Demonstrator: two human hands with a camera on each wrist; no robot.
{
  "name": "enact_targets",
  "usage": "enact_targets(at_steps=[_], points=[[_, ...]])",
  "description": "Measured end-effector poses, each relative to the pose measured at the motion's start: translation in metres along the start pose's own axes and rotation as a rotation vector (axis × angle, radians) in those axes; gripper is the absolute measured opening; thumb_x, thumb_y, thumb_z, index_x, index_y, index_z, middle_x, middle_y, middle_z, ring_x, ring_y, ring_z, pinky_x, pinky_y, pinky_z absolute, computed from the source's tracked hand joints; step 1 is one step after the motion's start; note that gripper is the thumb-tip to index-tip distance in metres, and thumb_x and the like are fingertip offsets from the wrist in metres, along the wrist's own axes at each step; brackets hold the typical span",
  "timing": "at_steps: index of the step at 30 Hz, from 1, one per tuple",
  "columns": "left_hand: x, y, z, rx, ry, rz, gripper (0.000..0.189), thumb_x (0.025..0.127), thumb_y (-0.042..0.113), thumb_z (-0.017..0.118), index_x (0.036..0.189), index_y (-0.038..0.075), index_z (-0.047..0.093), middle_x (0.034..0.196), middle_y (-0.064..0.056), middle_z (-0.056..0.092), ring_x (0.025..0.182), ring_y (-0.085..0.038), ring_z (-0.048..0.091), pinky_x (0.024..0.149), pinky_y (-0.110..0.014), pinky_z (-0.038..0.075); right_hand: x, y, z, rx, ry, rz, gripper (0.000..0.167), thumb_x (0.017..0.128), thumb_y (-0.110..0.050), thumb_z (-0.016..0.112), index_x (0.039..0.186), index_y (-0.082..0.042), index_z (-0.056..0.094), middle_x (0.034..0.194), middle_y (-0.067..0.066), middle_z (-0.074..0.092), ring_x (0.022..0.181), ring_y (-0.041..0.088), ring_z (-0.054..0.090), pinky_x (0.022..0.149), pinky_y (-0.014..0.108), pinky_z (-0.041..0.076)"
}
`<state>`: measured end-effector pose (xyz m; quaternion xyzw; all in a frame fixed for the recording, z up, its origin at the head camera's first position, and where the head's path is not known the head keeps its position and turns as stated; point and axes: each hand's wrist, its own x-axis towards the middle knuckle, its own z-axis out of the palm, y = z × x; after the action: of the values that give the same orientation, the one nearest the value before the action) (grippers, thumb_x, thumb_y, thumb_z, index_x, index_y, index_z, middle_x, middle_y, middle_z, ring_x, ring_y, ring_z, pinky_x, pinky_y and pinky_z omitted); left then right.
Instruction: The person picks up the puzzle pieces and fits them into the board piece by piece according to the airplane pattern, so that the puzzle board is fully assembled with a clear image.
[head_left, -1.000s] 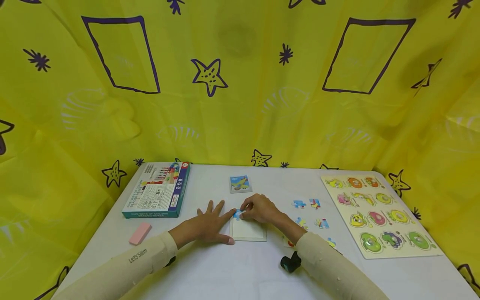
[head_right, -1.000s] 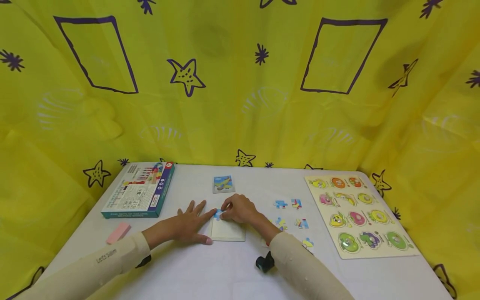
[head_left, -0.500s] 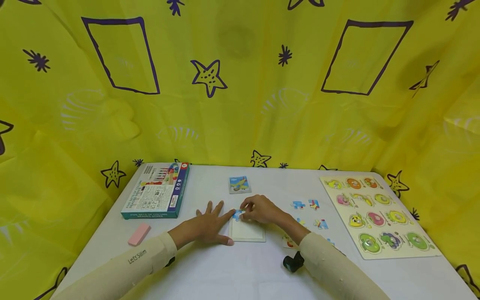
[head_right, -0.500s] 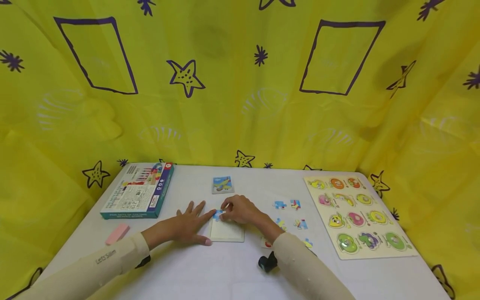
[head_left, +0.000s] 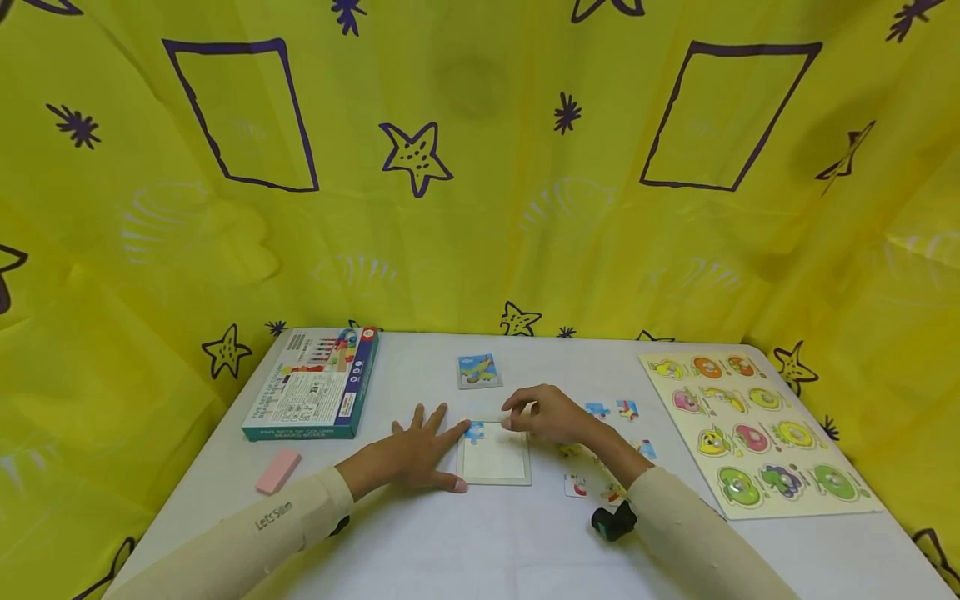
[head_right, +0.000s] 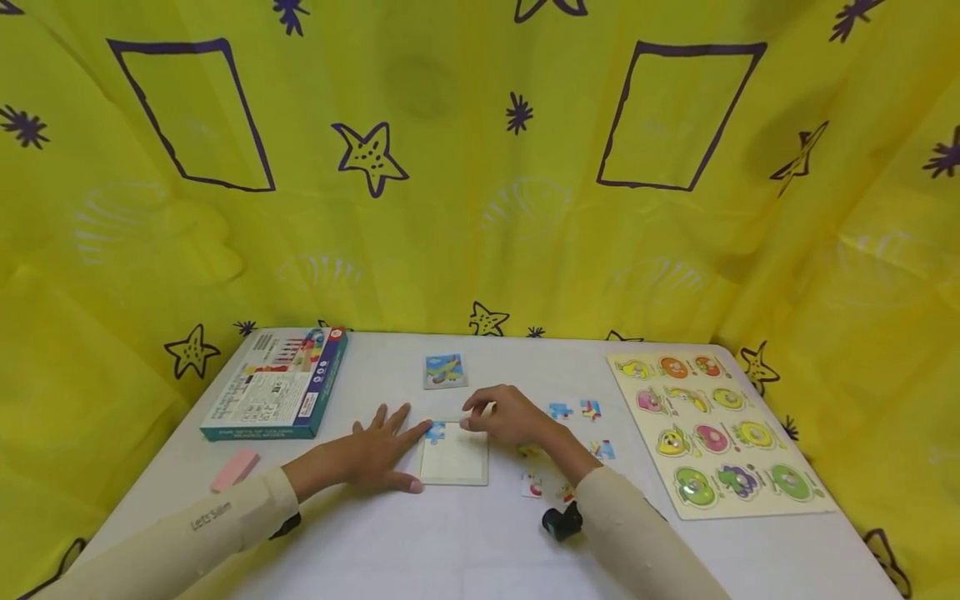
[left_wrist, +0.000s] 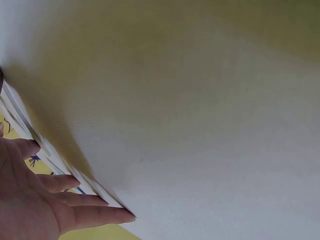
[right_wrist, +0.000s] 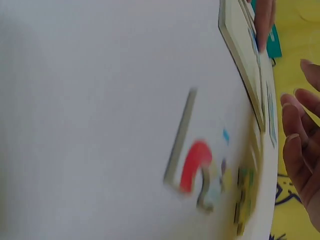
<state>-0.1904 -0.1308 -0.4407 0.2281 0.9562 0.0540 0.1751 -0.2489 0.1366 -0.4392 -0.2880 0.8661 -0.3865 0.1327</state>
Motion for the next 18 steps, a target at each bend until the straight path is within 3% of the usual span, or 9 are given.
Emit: enact_targets(at_steps=[18], points=[[-0.001, 0.001, 0.001, -0.015, 0.002, -0.002, 0.097, 0.081, 0.070, 0.067, 0.159, 0.028, 0.028, 0.166, -0.020, 0.019, 0.147, -0.058, 0.017, 0.103, -0.080, 0.027, -0.048, 0.053, -0.053, 0.013, 0.159, 0.080, 0.027, 0.095, -0.021, 0.071, 0.114, -0.002, 0.071, 0.102, 0.011, 0.068, 0.061, 0.013, 0.057, 0.058, 0.024, 0.050]])
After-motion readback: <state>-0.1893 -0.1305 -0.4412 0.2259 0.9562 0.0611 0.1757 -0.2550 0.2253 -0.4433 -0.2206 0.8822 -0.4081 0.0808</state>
